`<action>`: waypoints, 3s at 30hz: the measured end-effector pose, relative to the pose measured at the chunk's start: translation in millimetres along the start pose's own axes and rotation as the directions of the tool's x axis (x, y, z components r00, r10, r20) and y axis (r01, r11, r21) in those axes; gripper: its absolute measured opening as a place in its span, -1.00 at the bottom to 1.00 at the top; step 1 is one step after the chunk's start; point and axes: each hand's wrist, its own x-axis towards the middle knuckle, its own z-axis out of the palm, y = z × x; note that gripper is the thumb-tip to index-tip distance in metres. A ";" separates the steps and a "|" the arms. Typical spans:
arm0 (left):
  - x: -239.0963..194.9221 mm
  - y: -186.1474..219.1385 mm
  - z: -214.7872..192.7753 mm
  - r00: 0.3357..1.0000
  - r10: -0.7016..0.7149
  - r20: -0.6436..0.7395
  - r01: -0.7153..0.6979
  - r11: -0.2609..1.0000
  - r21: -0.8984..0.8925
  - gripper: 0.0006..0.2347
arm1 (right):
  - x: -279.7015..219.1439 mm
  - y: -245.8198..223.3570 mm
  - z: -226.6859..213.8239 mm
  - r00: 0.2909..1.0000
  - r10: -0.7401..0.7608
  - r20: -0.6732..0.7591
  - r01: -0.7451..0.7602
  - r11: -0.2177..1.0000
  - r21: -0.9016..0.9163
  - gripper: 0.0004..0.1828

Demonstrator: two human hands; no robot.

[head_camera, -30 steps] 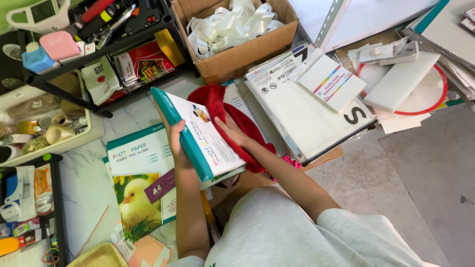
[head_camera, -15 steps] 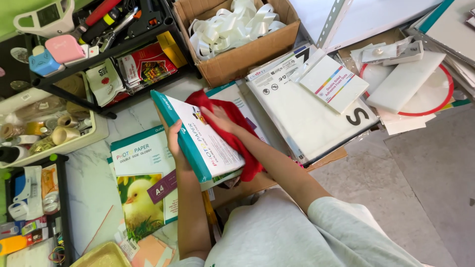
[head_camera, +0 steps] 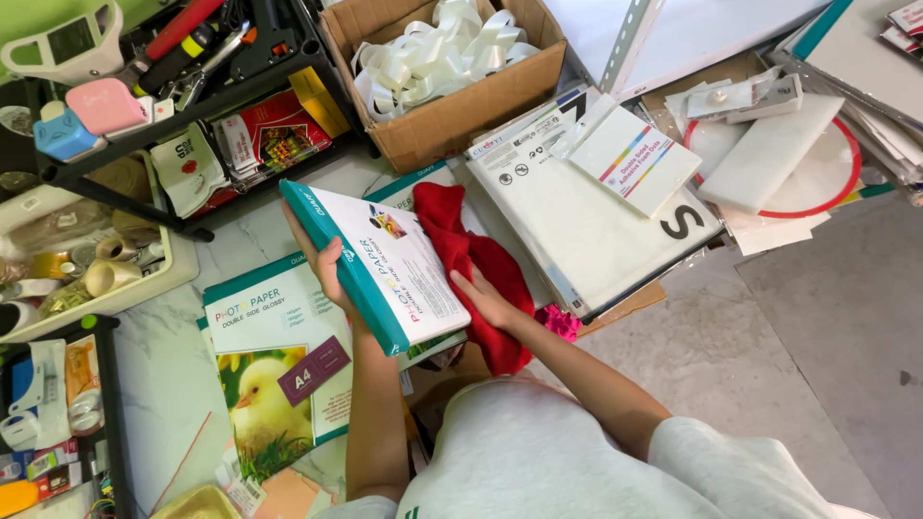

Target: The person wipes the exterior of various paper-product packages using a red cloth by hand, handling the items one at a time and moving them across the workspace.

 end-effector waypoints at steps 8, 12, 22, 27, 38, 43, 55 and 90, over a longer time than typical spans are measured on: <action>12.5 -23.2 -0.5 0.982 0.181 -0.060 -0.180 0.983 0.023 -0.18 | -30.2 -71.0 31.0 0.986 -0.118 0.114 0.110 0.991 0.077 -0.13; 32.6 -42.5 -13.8 0.864 0.485 0.135 -0.502 0.809 0.305 -0.31 | -7.7 -134.5 25.4 0.931 -0.244 0.270 0.256 0.967 -0.010 -0.18; 39.5 -22.5 9.5 0.600 0.601 0.528 -0.742 0.665 0.087 -0.65 | 65.7 -179.6 16.8 0.939 -0.249 0.238 0.199 0.956 0.213 -0.17; 43.0 -18.1 9.3 0.665 0.476 0.575 -0.677 0.710 0.194 -0.60 | 51.8 -134.5 -4.6 0.956 -0.169 0.242 0.165 0.986 0.037 -0.26; 62.9 -74.2 28.5 0.662 0.587 0.466 -0.747 0.573 0.339 -0.68 | -46.2 -164.8 -54.9 0.888 -0.453 0.084 0.357 0.562 -0.746 -0.61; 116.4 -171.3 -50.0 0.882 0.057 0.467 -0.254 0.894 0.370 -0.51 | -79.5 -150.8 -58.3 0.953 -0.222 0.207 0.304 0.678 -0.669 -0.58; 101.8 -181.5 -82.0 0.918 -0.255 0.305 0.009 0.780 0.626 -0.59 | -79.7 -119.0 -58.9 0.939 -0.318 -0.129 0.248 0.889 -0.385 -0.66; -76.3 52.8 -350.1 0.816 0.046 -0.576 0.561 -0.304 0.770 -0.55 | 114.0 -76.4 155.0 0.917 -0.031 0.397 0.376 0.399 -0.837 -0.43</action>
